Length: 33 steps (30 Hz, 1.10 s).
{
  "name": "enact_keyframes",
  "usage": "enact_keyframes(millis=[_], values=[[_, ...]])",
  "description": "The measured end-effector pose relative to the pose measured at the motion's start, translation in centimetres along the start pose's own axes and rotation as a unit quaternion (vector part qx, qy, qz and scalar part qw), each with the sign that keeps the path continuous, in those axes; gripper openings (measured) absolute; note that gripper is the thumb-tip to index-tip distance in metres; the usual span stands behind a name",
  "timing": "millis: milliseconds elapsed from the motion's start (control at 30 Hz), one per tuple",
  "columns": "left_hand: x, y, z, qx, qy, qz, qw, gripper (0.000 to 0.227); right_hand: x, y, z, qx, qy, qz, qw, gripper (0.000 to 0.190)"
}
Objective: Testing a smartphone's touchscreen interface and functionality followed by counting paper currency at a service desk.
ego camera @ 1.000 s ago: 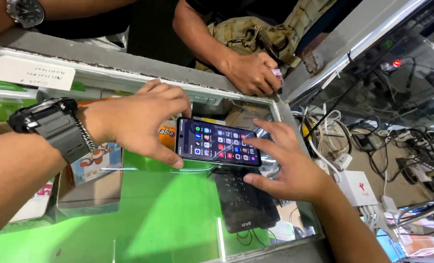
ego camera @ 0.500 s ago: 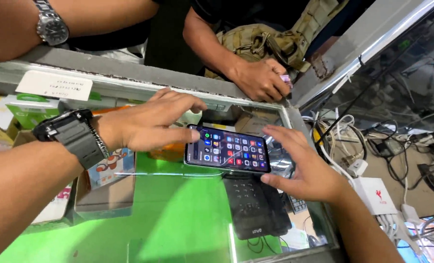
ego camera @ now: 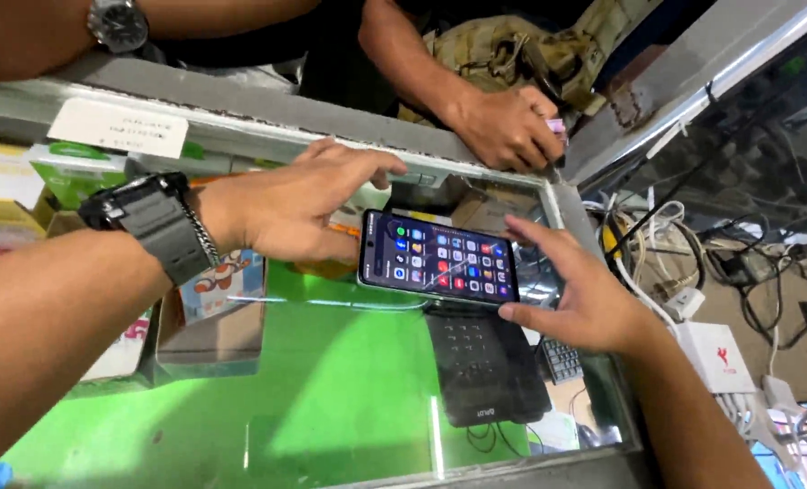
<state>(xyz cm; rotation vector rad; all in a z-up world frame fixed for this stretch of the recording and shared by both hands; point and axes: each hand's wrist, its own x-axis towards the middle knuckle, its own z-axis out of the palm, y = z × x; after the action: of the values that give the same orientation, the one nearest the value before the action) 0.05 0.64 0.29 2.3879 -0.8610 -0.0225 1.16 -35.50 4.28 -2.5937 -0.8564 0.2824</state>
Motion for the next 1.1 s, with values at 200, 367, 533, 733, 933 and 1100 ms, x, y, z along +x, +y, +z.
enact_keyframes(millis=[200,367,533,733,933,1100], values=[[0.1,-0.2,0.3,0.023,0.015,0.033,0.999,0.090,0.0,0.2,0.0,0.013,0.001,0.008,1.000,0.100],[0.1,-0.3,0.3,0.029,0.015,0.042,0.999,0.090,-0.1,-0.1,-0.1,0.006,0.002,-0.002,1.000,0.099],[0.0,0.2,0.1,0.027,-0.003,0.021,0.999,0.089,-0.3,-0.2,-0.2,-0.003,-0.007,0.010,1.000,0.099],[-0.2,0.6,-0.2,0.014,-0.011,0.015,1.000,0.084,-0.3,0.2,0.0,-0.003,0.021,-0.041,0.999,0.096],[0.4,-0.1,0.0,0.021,-0.002,0.012,1.000,0.089,-0.5,-0.7,-0.7,-0.010,0.002,-0.040,0.999,0.095],[0.2,-0.2,0.3,0.015,-0.005,-0.004,1.000,0.086,-0.6,-1.2,-0.6,0.011,-0.011,0.006,1.000,0.095]])
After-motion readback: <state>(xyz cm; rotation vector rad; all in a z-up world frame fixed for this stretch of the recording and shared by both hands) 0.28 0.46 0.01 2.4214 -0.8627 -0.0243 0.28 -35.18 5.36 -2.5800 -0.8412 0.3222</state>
